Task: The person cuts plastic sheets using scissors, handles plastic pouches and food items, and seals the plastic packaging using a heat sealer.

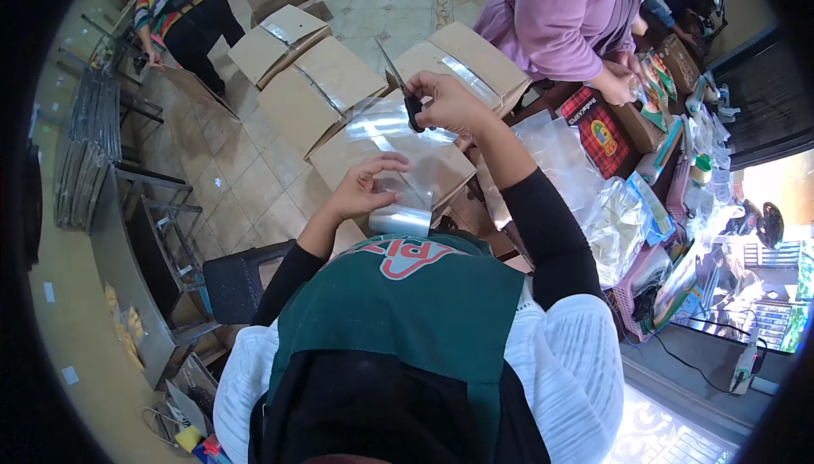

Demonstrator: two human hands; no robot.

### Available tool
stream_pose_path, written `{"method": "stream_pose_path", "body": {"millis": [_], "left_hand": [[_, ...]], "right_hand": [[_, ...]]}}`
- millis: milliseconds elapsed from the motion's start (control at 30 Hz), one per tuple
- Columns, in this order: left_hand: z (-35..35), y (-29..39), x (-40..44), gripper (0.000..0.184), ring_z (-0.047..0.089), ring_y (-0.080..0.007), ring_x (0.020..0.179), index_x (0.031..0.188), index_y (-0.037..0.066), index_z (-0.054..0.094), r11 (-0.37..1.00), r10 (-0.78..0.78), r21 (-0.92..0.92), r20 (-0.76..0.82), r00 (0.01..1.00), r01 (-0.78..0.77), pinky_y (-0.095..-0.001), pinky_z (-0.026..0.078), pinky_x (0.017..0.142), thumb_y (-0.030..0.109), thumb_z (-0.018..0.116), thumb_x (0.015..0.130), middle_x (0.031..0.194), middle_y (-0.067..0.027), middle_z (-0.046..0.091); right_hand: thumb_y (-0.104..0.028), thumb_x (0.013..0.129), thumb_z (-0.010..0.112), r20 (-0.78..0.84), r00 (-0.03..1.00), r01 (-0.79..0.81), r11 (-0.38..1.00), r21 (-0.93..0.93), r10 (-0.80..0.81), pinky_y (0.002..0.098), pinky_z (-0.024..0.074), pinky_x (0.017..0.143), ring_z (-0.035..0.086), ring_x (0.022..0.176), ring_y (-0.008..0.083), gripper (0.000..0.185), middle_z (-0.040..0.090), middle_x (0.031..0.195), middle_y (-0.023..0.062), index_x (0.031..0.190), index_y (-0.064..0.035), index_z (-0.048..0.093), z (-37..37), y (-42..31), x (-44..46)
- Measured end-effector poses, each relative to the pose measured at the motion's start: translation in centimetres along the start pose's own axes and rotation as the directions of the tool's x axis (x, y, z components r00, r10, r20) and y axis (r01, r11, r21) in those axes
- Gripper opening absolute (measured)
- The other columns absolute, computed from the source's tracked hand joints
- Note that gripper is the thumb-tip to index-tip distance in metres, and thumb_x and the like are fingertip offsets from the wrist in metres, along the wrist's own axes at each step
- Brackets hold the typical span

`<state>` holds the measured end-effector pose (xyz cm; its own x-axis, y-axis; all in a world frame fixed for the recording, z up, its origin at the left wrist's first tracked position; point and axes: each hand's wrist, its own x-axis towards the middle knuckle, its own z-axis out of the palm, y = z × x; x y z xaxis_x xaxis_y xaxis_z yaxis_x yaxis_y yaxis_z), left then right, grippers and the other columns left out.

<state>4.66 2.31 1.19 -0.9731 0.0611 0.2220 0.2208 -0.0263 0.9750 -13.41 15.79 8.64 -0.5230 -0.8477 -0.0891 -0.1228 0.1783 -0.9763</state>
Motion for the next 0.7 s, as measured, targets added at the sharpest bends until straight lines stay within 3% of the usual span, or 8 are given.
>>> {"method": "stream_pose_path", "body": {"millis": [167, 367, 433, 467, 567, 633, 667, 700], "left_hand": [[-1.4, -0.2, 2.3, 0.036, 0.052, -0.0075, 0.092, 0.11, 0.007, 0.062, 0.991, -0.124, -0.06, -0.01, 0.992, 0.123, -0.019, 0.046, 0.068, -0.004, 0.062, 0.075, 0.112, -0.0023, 0.055], [-1.6, 1.2, 3.8, 0.033, 0.052, -0.0062, 0.084, 0.112, 0.009, 0.061, 0.985, -0.171, -0.03, 0.024, 0.985, 0.172, -0.021, 0.046, 0.068, 0.003, 0.06, 0.08, 0.111, -0.0006, 0.057], [-1.9, 0.7, 4.0, 0.031, 0.052, -0.0066, 0.085, 0.112, 0.008, 0.061, 0.984, -0.174, -0.045, 0.026, 0.984, 0.175, -0.0224, 0.046, 0.07, 0.006, 0.059, 0.082, 0.111, -0.0003, 0.058], [-2.0, 0.5, 4.2, 0.029, 0.052, -0.007, 0.085, 0.112, 0.009, 0.061, 0.977, -0.202, -0.066, 0.024, 0.979, 0.204, -0.0229, 0.045, 0.071, 0.01, 0.059, 0.083, 0.11, -0.0002, 0.059], [-2.2, 0.1, 4.7, 0.029, 0.052, -0.0081, 0.086, 0.111, 0.009, 0.062, 0.945, -0.29, -0.152, 0.023, 0.957, 0.291, -0.024, 0.043, 0.074, 0.023, 0.058, 0.087, 0.106, 0.0004, 0.061], [-2.4, -0.6, 5.1, 0.033, 0.052, -0.0087, 0.087, 0.11, 0.009, 0.062, 0.912, -0.341, -0.232, 0.03, 0.94, 0.338, -0.0239, 0.042, 0.075, 0.034, 0.056, 0.089, 0.103, 0.0009, 0.062], [-2.4, -1.1, 5.1, 0.052, 0.051, -0.0099, 0.09, 0.11, 0.008, 0.061, 0.935, -0.277, -0.219, 0.044, 0.96, 0.28, -0.0245, 0.041, 0.075, 0.053, 0.044, 0.089, 0.105, 0.0, 0.061], [-2.5, -1.4, 5.3, 0.058, 0.051, -0.0104, 0.092, 0.111, 0.008, 0.06, 0.926, -0.276, -0.257, 0.045, 0.96, 0.278, -0.0254, 0.04, 0.077, 0.057, 0.038, 0.089, 0.106, -0.0007, 0.06]], "right_hand": [[0.009, 0.065, 0.065, 0.006, 0.998, -0.056, 0.998, 0.03, 0.056, 0.0212, 0.0451, 0.063, 0.054, 0.073, 0.0074, 0.042, 0.053, 0.09, 0.002, 0.103, 0.0003, 0.052, 0.0, -0.4, -0.4], [0.003, 0.064, 0.064, -0.14, 0.987, 0.066, 0.996, -0.062, -0.075, 0.0223, 0.0456, 0.065, 0.054, 0.078, 0.0104, 0.042, 0.055, 0.093, 0.0061, 0.104, -0.0015, 0.054, -2.6, -0.1, -3.6], [0.006, 0.066, 0.063, 0.01, 1.0, 0.019, 0.989, -0.144, -0.018, 0.0234, 0.0465, 0.067, 0.055, 0.08, 0.0099, 0.043, 0.054, 0.092, 0.0044, 0.107, 0.0006, 0.051, -4.6, 0.1, -6.1], [0.007, 0.067, 0.062, 0.082, 0.997, 0.001, 0.982, -0.189, 0.015, 0.024, 0.047, 0.067, 0.056, 0.081, 0.0096, 0.043, 0.054, 0.091, 0.0035, 0.108, 0.0016, 0.05, -5.6, 0.3, -7.4], [0.007, 0.063, 0.065, 0.191, 0.971, -0.131, 0.989, -0.07, 0.142, 0.0242, 0.0464, 0.069, 0.054, 0.081, 0.0094, 0.048, 0.054, 0.091, 0.003, 0.109, 0.0014, 0.05, -7.8, 3.0, -11.0], [0.005, 0.059, 0.066, 0.169, 0.953, -0.245, 0.967, -0.065, 0.253, 0.0249, 0.0457, 0.068, 0.055, 0.079, 0.0101, 0.042, 0.057, 0.086, 0.0035, 0.1, -0.0002, 0.056, -8.0, 3.2, -12.6], [0.005, 0.058, 0.066, 0.168, 0.932, -0.296, 0.942, -0.155, 0.321, 0.026, 0.0457, 0.069, 0.055, 0.078, 0.011, 0.042, 0.058, 0.082, 0.0031, 0.099, 0.0008, 0.058, -8.0, 3.3, -13.0], [0.004, 0.058, 0.066, 0.185, 0.931, -0.275, 0.939, -0.206, 0.314, 0.0261, 0.0457, 0.069, 0.055, 0.078, 0.0111, 0.043, 0.059, 0.082, 0.0029, 0.1, 0.0007, 0.058, -8.3, 3.8, -12.9]]}}
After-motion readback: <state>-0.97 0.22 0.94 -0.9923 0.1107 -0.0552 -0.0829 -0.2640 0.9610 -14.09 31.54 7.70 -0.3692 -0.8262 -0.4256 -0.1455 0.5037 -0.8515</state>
